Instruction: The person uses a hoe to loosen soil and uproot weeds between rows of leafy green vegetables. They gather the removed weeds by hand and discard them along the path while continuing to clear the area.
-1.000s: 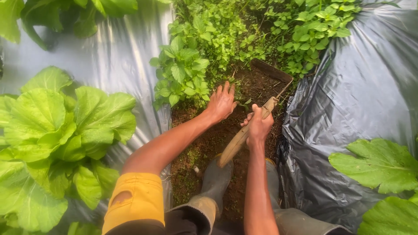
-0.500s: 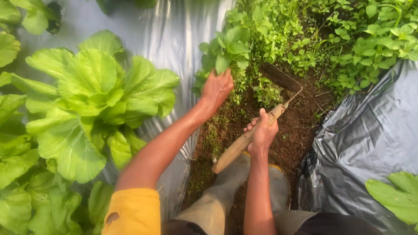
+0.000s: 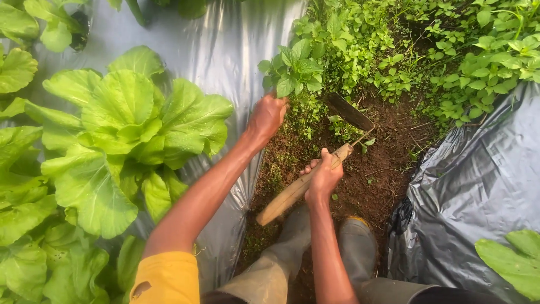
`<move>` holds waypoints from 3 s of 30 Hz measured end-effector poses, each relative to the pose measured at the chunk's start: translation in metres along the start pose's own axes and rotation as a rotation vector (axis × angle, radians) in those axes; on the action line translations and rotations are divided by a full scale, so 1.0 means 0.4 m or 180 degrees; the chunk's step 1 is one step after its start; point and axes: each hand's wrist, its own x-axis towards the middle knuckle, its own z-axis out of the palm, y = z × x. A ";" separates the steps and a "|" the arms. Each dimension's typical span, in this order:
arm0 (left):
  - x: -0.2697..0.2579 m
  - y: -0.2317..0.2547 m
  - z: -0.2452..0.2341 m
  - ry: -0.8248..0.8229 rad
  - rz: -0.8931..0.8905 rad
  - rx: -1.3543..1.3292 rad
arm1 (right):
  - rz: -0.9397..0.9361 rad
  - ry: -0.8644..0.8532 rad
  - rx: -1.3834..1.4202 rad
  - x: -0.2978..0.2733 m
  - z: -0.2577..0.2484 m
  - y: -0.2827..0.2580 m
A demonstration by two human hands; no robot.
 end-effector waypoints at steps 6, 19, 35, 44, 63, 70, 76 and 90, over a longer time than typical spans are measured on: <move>0.056 -0.132 0.050 -0.0162 0.0003 0.0033 | 0.0336 -0.0486 -0.0359 -0.050 0.007 0.053; -0.021 -0.010 -0.040 -0.0879 0.2061 0.4205 | 0.0524 -0.0377 -0.0256 -0.035 -0.017 0.040; 0.005 -0.101 0.041 -0.0157 0.0636 0.1779 | 0.0269 -0.0262 -0.0065 -0.046 -0.017 0.042; -0.039 0.020 0.000 -0.0051 0.0044 0.0580 | 0.0434 -0.0567 -0.0419 -0.023 -0.026 0.046; -0.007 -0.089 0.042 0.0020 0.0646 0.1032 | -0.0258 -0.0019 0.0304 0.013 -0.036 -0.014; 0.000 -0.023 0.046 0.0175 0.0076 0.0421 | -0.0013 -0.0832 -0.0608 -0.001 0.013 0.008; -0.034 0.043 0.061 0.0133 0.0653 0.3659 | -0.0254 -0.0266 -0.0149 0.005 0.014 -0.024; 0.017 -0.094 0.079 0.0287 0.0667 0.1840 | -0.0132 -0.0411 -0.0402 0.002 0.019 -0.034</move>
